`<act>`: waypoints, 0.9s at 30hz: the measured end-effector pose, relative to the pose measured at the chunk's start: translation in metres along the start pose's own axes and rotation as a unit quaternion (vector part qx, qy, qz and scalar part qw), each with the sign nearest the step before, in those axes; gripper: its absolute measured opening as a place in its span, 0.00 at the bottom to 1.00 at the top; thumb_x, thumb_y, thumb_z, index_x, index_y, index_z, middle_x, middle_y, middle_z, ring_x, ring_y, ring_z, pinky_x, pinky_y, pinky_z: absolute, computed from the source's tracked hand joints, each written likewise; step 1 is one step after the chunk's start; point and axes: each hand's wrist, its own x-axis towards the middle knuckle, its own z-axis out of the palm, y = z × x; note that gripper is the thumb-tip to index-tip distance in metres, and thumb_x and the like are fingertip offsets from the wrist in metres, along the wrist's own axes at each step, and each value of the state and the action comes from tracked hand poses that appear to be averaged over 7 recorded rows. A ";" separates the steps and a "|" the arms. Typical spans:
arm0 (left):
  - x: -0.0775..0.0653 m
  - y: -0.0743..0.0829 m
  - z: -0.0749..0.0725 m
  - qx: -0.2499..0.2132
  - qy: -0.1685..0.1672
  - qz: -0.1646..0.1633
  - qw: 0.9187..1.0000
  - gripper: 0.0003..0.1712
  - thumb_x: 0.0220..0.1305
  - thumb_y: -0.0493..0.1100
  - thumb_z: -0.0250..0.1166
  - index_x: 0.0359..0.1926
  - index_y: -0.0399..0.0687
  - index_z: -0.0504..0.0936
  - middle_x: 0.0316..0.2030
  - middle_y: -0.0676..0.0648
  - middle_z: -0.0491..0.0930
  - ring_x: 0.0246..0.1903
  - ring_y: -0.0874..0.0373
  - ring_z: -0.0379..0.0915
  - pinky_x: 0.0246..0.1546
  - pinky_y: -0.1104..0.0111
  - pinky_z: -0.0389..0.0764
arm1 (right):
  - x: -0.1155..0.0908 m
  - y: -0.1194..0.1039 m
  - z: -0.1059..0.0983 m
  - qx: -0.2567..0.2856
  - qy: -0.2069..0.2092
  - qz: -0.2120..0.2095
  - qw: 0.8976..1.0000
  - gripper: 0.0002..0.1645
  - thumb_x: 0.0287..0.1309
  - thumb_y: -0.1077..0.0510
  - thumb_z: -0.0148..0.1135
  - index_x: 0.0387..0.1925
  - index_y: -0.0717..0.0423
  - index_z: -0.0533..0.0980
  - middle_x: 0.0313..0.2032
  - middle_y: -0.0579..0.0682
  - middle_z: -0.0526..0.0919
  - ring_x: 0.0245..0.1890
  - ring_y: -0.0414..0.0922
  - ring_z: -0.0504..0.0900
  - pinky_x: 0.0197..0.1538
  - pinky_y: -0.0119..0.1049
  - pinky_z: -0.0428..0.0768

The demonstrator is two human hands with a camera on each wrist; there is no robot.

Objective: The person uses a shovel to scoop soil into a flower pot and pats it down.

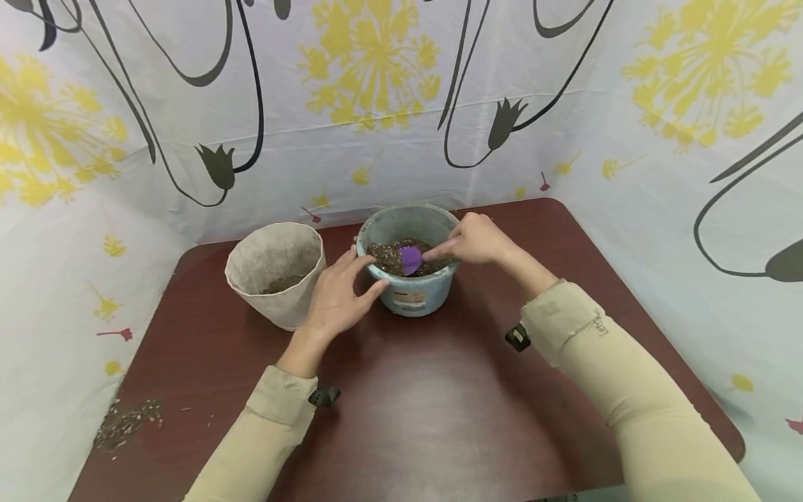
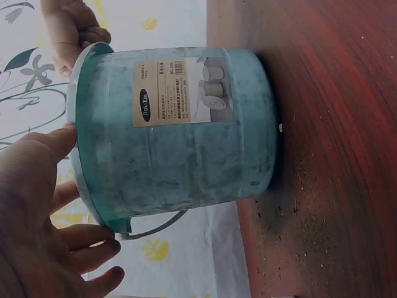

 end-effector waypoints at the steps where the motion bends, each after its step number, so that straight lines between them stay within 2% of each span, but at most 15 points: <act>1: 0.000 0.000 0.000 0.000 -0.003 -0.001 1.000 0.35 0.68 0.67 0.62 0.67 0.54 0.77 0.73 0.36 0.63 0.73 0.43 0.58 0.71 0.49 0.62 | 0.000 0.001 0.000 0.009 -0.005 0.012 1.000 0.06 0.61 0.48 0.71 0.31 0.38 0.91 0.07 0.34 0.56 0.15 0.34 0.47 0.19 0.30 0.53; 2: -0.001 0.000 -0.001 0.000 -0.006 -0.004 1.000 0.35 0.68 0.67 0.61 0.68 0.54 0.77 0.73 0.36 0.62 0.74 0.43 0.57 0.71 0.49 0.61 | -0.001 0.001 0.000 0.019 -0.011 0.023 0.999 0.05 0.62 0.48 0.70 0.36 0.35 0.90 0.07 0.34 0.57 0.16 0.35 0.46 0.19 0.30 0.53; 4: -0.002 0.000 -0.001 0.000 -0.012 -0.006 1.000 0.35 0.68 0.67 0.60 0.69 0.55 0.76 0.74 0.36 0.61 0.74 0.44 0.55 0.72 0.48 0.60 | -0.002 0.003 -0.001 0.036 -0.017 0.045 0.998 0.06 0.64 0.47 0.69 0.39 0.34 0.90 0.07 0.35 0.59 0.16 0.35 0.45 0.19 0.30 0.52; 6: -0.003 0.000 -0.002 0.000 -0.015 -0.008 1.000 0.35 0.69 0.67 0.59 0.70 0.56 0.75 0.74 0.37 0.61 0.75 0.44 0.54 0.72 0.48 0.60 | -0.003 0.004 -0.002 0.052 -0.020 0.063 0.996 0.07 0.63 0.45 0.69 0.40 0.34 0.90 0.08 0.36 0.60 0.17 0.36 0.45 0.19 0.31 0.53; 9: -0.004 -0.001 -0.004 -0.004 -0.011 -0.006 1.000 0.37 0.69 0.67 0.60 0.71 0.56 0.73 0.74 0.38 0.62 0.75 0.44 0.54 0.72 0.47 0.59 | -0.006 0.006 -0.003 0.075 -0.021 0.089 0.993 0.08 0.61 0.42 0.70 0.40 0.33 0.90 0.09 0.40 0.69 0.17 0.35 0.45 0.20 0.32 0.53; 12: -0.004 -0.002 -0.005 -0.012 -0.001 0.000 1.000 0.38 0.68 0.66 0.61 0.72 0.55 0.71 0.74 0.39 0.63 0.75 0.45 0.54 0.73 0.49 0.58 | -0.009 0.007 -0.005 0.104 -0.022 0.106 0.989 0.11 0.60 0.40 0.70 0.41 0.33 0.90 0.15 0.46 0.80 0.18 0.36 0.45 0.20 0.34 0.52; 15: -0.004 -0.003 -0.008 -0.017 0.013 0.012 1.000 0.38 0.67 0.65 0.63 0.72 0.53 0.71 0.73 0.40 0.64 0.75 0.46 0.54 0.74 0.52 0.57 | -0.012 0.008 -0.008 0.129 -0.021 0.116 0.985 0.12 0.60 0.39 0.70 0.42 0.33 0.89 0.26 0.46 0.88 0.20 0.36 0.49 0.21 0.35 0.53; 17: -0.005 -0.004 -0.010 -0.017 0.025 0.022 0.999 0.38 0.67 0.64 0.64 0.71 0.52 0.72 0.73 0.40 0.65 0.75 0.46 0.55 0.74 0.53 0.57 | -0.015 0.008 -0.010 0.134 -0.015 0.124 0.983 0.12 0.59 0.38 0.70 0.42 0.32 0.89 0.28 0.46 0.89 0.21 0.37 0.50 0.22 0.36 0.53; 19: -0.005 -0.006 -0.012 -0.015 0.042 0.033 0.998 0.36 0.67 0.62 0.65 0.70 0.50 0.74 0.72 0.40 0.67 0.74 0.45 0.56 0.74 0.54 0.57 | -0.016 0.010 -0.011 0.135 -0.009 0.129 0.982 0.13 0.58 0.36 0.70 0.42 0.32 0.89 0.24 0.47 0.87 0.20 0.37 0.50 0.21 0.36 0.53; 20: -0.006 -0.007 -0.014 -0.017 0.049 0.038 0.998 0.35 0.67 0.61 0.66 0.69 0.49 0.75 0.71 0.40 0.68 0.74 0.45 0.57 0.74 0.54 0.57 | -0.017 0.010 -0.012 0.135 -0.003 0.132 0.982 0.14 0.57 0.36 0.70 0.41 0.32 0.89 0.19 0.46 0.84 0.20 0.38 0.46 0.21 0.36 0.51; 23: -0.008 -0.011 -0.020 -0.018 0.064 0.046 0.997 0.33 0.67 0.57 0.67 0.67 0.47 0.76 0.70 0.39 0.69 0.73 0.43 0.58 0.74 0.52 0.57 | -0.020 0.013 -0.015 0.131 0.010 0.133 0.982 0.16 0.56 0.34 0.71 0.40 0.34 0.90 0.12 0.46 0.75 0.19 0.37 0.45 0.20 0.35 0.51; 26: -0.011 -0.017 -0.026 -0.008 0.069 0.046 0.997 0.32 0.68 0.55 0.67 0.66 0.45 0.76 0.70 0.39 0.69 0.72 0.42 0.59 0.73 0.50 0.59 | -0.022 0.016 -0.018 0.135 0.018 0.133 0.982 0.16 0.56 0.34 0.71 0.40 0.34 0.90 0.12 0.47 0.75 0.19 0.38 0.44 0.19 0.34 0.50; 27: -0.012 -0.019 -0.028 -0.001 0.071 0.045 0.996 0.31 0.68 0.55 0.67 0.66 0.45 0.77 0.70 0.39 0.69 0.72 0.42 0.59 0.72 0.50 0.60 | -0.023 0.017 -0.018 0.137 0.020 0.134 0.981 0.16 0.56 0.35 0.71 0.40 0.34 0.90 0.14 0.51 0.77 0.19 0.38 0.44 0.19 0.35 0.50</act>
